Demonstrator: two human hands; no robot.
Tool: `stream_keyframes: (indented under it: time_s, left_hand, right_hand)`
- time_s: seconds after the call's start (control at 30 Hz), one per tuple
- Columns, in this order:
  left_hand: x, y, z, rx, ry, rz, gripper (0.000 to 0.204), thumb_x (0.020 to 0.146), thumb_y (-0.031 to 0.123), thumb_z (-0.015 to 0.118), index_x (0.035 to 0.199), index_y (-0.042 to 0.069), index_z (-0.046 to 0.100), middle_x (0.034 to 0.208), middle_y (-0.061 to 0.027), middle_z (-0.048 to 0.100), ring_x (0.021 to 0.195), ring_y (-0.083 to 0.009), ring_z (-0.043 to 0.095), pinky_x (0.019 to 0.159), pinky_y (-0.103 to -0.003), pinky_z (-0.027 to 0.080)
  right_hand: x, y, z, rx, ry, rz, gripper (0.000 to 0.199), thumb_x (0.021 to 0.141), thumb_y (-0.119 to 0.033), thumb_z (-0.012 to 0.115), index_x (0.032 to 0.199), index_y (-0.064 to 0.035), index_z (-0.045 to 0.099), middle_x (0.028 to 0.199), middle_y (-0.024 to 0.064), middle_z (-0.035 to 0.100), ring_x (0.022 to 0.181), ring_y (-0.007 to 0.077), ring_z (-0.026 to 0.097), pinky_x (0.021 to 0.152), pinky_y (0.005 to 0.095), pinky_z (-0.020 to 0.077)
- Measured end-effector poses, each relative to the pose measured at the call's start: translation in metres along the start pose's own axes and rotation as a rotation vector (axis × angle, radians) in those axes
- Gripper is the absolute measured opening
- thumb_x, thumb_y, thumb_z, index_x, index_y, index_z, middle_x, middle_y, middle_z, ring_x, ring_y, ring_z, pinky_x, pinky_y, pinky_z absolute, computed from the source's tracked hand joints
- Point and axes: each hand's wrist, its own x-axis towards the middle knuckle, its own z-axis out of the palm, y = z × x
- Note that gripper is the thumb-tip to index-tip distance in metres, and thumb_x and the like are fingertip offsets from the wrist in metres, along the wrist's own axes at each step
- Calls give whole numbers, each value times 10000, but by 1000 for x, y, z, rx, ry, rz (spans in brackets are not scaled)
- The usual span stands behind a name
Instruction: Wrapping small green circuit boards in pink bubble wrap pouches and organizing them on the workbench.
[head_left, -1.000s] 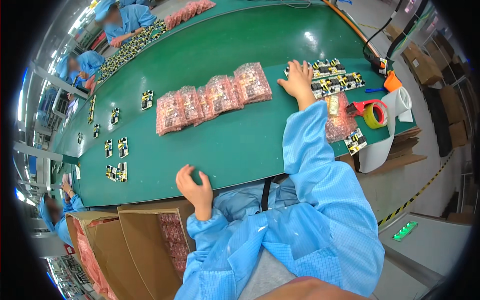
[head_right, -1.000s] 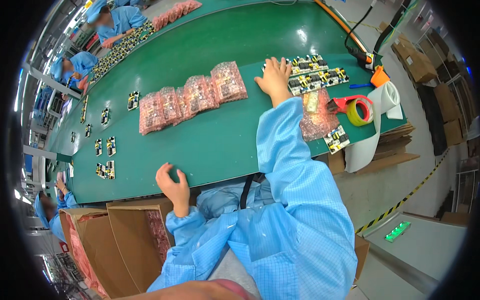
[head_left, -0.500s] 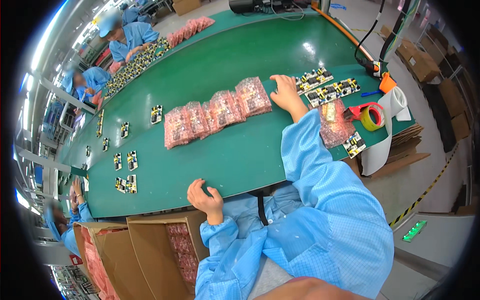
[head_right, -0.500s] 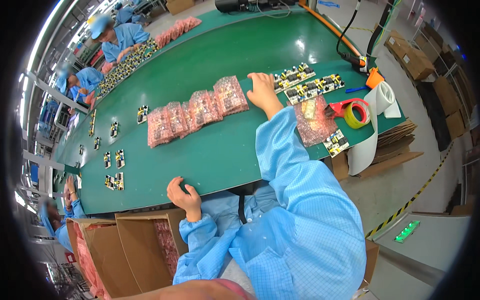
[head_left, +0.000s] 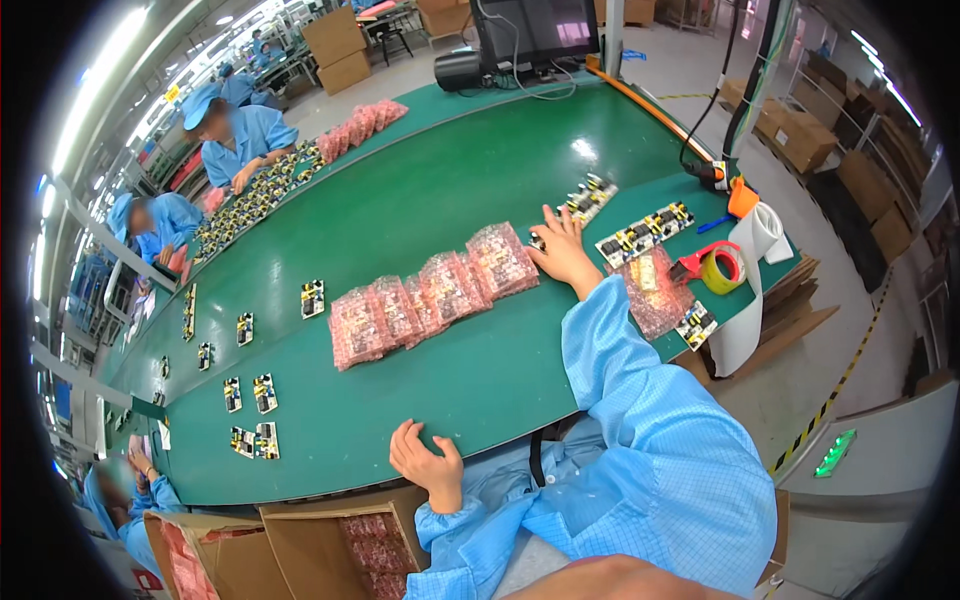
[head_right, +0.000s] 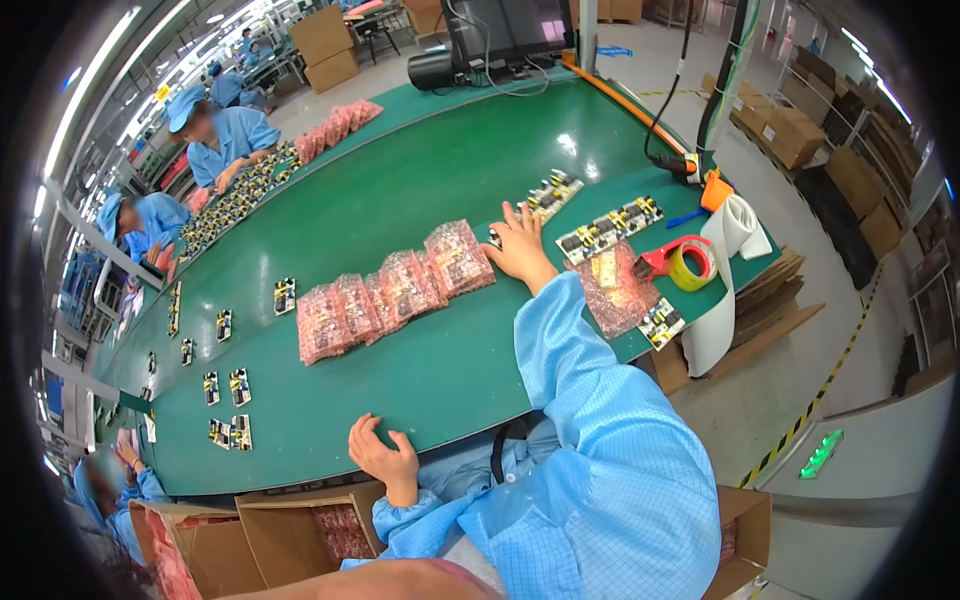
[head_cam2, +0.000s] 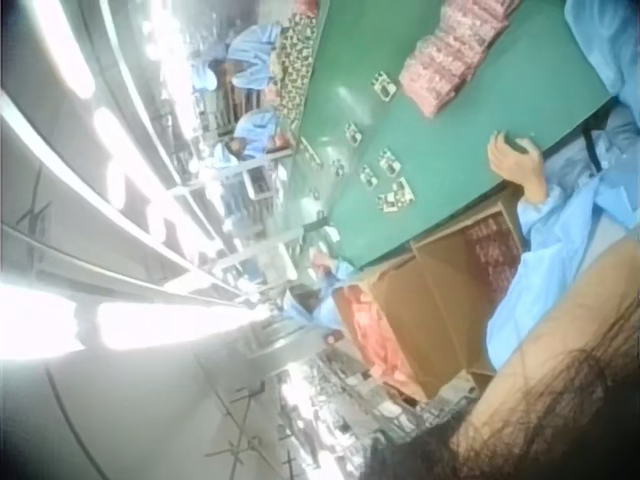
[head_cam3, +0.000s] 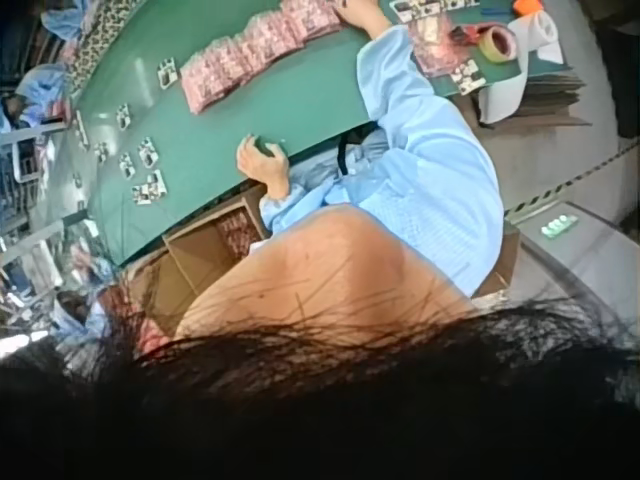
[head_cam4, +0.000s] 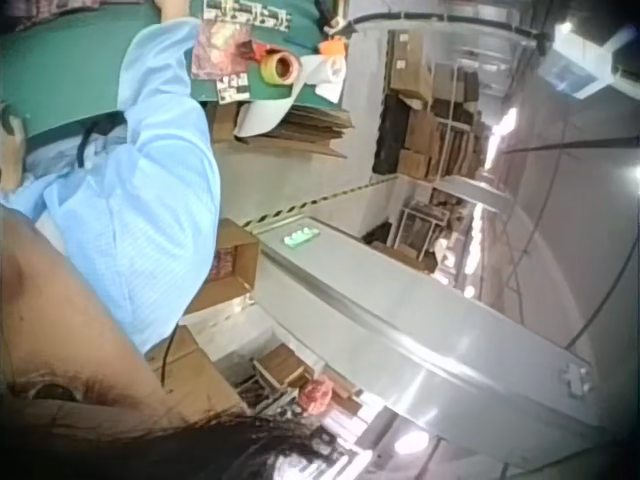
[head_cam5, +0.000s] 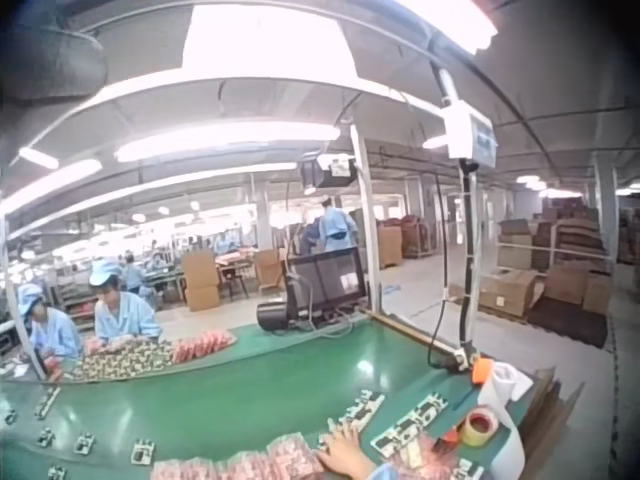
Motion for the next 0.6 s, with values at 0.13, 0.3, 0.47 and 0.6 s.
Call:
stream_keyframes:
  time_s: [0.13,0.3,0.47,0.6]
  left_hand:
    - [0,-5,4,-23,22,21,320,756,119,571,1061,25,603,1163,-153,623,1120,-357,552,981,-467,392]
    - [-4,-8,5,-25,54,15,313,786,130,549,1068,6,606,1147,-156,638,1079,-361,576,952,-464,417]
    - [-7,-8,8,-32,67,19,310,770,147,543,1037,2,603,1132,-151,639,1072,-364,577,939,-469,413]
    - [-8,-5,11,-51,84,5,304,772,148,543,1032,3,605,1124,-150,640,1068,-363,577,935,-470,415]
  right_hand:
    - [1,4,-17,235,-14,-23,368,851,-439,715,825,-74,747,1421,243,527,1432,421,332,1167,537,235]
    - [-5,-25,-28,-123,302,148,810,692,-343,862,1322,-16,471,1355,233,497,1255,399,464,1050,444,425]
    - [-4,-21,-34,-120,75,434,867,724,-391,836,1312,88,416,1262,234,558,1168,383,518,1005,428,455]
    - [4,-10,-34,-241,27,487,828,699,-402,842,1257,87,476,1199,222,572,1178,381,524,1001,433,469]
